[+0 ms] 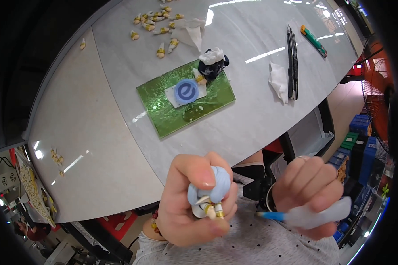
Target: Apply glue and assemble small character figurines at a factory workstation.
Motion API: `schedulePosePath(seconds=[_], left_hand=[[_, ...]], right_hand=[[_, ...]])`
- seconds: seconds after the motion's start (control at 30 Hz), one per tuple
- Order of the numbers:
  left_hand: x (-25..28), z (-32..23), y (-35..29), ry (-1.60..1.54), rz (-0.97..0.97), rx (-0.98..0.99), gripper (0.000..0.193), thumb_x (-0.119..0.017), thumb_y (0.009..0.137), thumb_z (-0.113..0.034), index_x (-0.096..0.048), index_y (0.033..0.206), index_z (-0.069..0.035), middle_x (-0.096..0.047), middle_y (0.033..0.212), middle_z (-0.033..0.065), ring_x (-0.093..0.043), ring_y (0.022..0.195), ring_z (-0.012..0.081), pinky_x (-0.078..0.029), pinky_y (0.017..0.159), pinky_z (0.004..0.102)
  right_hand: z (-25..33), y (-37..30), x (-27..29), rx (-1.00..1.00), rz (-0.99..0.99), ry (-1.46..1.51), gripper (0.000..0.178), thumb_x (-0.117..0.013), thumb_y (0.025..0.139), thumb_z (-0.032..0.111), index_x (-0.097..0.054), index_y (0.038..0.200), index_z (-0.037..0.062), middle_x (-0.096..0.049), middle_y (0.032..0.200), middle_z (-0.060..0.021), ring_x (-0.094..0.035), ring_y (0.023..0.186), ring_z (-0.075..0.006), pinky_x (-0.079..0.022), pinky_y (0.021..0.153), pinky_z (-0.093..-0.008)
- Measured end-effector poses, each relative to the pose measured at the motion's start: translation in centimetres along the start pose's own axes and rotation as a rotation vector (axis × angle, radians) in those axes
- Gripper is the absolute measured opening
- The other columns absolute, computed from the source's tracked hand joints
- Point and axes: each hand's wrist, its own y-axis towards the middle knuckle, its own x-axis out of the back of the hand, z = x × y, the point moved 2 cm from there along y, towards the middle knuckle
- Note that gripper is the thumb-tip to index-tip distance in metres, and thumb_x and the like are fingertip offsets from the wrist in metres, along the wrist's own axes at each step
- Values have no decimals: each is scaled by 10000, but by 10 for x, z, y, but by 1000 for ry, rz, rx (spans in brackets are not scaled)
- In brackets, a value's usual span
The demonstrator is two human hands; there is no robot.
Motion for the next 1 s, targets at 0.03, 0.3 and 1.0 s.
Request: schedulePosePath(seconds=[0.03,0.3,1.0], left_hand=[[0,-3,1,-5,4,1,500,-581,698,92,-334,1067,-137,-362,930,121,-400,598,95,-325,482,224],[4,-12,2,-300,48,213,473,-615,721,29,-337,993,-240,-334,857,95,-317,501,76,-249,419,188],[-1,-2,-3,-99,65,112,516,-556,665,156,-337,977,-193,-358,841,136,-334,498,83,-274,418,200]], right_hand=[[4,-2,2,4,-93,77,360,-563,795,402,-503,820,48,-390,643,-23,-378,566,-113,-300,494,-228],[-16,52,90,-14,-349,-576,423,-509,845,284,-424,1106,-38,-545,973,-151,-476,859,-148,-370,697,-230],[-49,90,81,-363,261,-1233,334,-500,741,103,-541,1072,120,-357,485,-41,-370,441,-117,-328,455,-251]])
